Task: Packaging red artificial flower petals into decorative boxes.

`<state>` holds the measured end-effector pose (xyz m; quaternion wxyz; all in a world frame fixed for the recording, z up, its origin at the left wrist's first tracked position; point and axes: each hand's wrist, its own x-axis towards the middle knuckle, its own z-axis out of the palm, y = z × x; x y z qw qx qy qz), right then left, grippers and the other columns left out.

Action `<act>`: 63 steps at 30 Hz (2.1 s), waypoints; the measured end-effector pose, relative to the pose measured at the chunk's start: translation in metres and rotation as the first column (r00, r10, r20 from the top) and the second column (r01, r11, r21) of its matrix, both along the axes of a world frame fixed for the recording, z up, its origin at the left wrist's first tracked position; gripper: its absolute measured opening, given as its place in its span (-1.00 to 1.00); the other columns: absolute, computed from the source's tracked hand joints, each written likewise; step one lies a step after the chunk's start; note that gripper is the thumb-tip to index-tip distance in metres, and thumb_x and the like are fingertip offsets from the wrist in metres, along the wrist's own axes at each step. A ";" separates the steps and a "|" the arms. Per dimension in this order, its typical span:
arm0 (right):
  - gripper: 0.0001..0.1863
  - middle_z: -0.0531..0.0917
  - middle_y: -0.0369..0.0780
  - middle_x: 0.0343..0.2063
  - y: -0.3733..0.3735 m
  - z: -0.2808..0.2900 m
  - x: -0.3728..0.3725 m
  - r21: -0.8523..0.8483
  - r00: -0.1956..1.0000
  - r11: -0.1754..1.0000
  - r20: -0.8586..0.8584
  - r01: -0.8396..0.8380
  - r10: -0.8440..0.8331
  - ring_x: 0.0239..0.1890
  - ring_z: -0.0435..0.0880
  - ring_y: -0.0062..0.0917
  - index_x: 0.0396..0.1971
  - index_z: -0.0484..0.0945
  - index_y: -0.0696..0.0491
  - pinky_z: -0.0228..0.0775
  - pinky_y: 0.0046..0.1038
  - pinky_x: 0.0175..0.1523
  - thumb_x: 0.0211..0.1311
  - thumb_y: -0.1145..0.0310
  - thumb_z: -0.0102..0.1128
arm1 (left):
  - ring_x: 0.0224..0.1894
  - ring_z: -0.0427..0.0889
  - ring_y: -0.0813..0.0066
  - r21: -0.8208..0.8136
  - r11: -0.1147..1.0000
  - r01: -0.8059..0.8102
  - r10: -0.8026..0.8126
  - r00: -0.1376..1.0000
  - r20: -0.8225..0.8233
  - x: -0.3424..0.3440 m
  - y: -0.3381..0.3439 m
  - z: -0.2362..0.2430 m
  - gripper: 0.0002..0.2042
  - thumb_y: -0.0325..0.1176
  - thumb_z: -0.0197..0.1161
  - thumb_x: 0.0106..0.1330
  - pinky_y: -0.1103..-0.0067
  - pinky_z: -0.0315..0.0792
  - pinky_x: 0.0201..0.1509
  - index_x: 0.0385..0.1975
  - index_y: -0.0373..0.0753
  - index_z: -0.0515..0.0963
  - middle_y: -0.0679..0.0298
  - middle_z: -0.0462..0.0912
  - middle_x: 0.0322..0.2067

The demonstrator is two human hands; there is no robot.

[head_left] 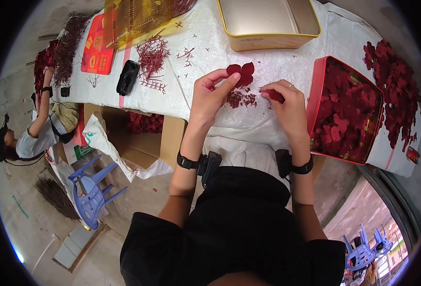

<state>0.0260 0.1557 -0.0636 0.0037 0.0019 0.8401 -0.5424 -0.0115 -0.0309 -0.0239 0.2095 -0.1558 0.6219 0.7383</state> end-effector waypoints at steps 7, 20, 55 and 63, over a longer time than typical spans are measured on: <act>-0.82 0.58 -0.22 -0.47 -0.005 0.001 0.002 0.129 1.000 0.992 0.031 -0.005 0.001 -0.44 0.59 -0.40 -0.39 0.62 0.06 0.41 -0.46 -0.31 -0.08 0.53 0.29 | -0.70 0.23 0.94 0.016 0.998 -0.063 0.063 0.998 -0.002 0.000 -0.003 -0.002 -0.86 -0.41 0.28 0.20 0.85 -0.02 -0.69 -0.30 -0.30 0.60 0.44 0.63 -0.45; -0.87 0.59 -0.23 -0.50 -0.006 -0.007 -0.001 0.059 0.996 0.994 0.009 -0.087 0.087 -0.50 0.59 -0.50 -0.44 0.58 0.14 0.39 -0.53 -0.39 -0.06 0.53 0.29 | -0.52 0.47 0.83 -0.028 0.999 -0.018 0.017 0.999 -0.043 0.004 0.001 -0.001 -0.85 -0.46 0.27 0.19 0.85 0.30 -0.50 -0.28 -0.36 0.59 0.34 0.64 -0.40; -0.75 0.49 -0.25 -0.41 0.001 0.061 0.009 -0.437 0.980 0.895 -0.123 0.091 -0.159 -0.46 0.48 -0.68 -0.48 0.51 0.24 0.36 -0.68 -0.41 -0.24 0.81 0.26 | -0.46 0.47 0.81 -0.165 0.962 0.218 -0.259 0.923 -0.286 0.025 0.025 0.036 -0.83 -0.64 0.27 0.12 0.87 0.32 -0.41 -0.26 -0.42 0.57 0.28 0.63 -0.37; -0.78 0.47 -0.22 -0.41 -0.002 0.050 0.011 -0.722 0.995 0.685 0.084 0.094 -0.048 -0.37 0.57 -0.59 -0.43 0.45 0.24 0.48 -0.61 -0.31 -0.10 0.80 0.19 | -0.47 0.38 0.77 -0.190 0.950 0.247 -0.296 0.905 -0.305 0.027 0.022 0.034 -0.84 -0.63 0.23 0.14 0.82 0.24 -0.41 -0.27 -0.38 0.60 0.34 0.57 -0.45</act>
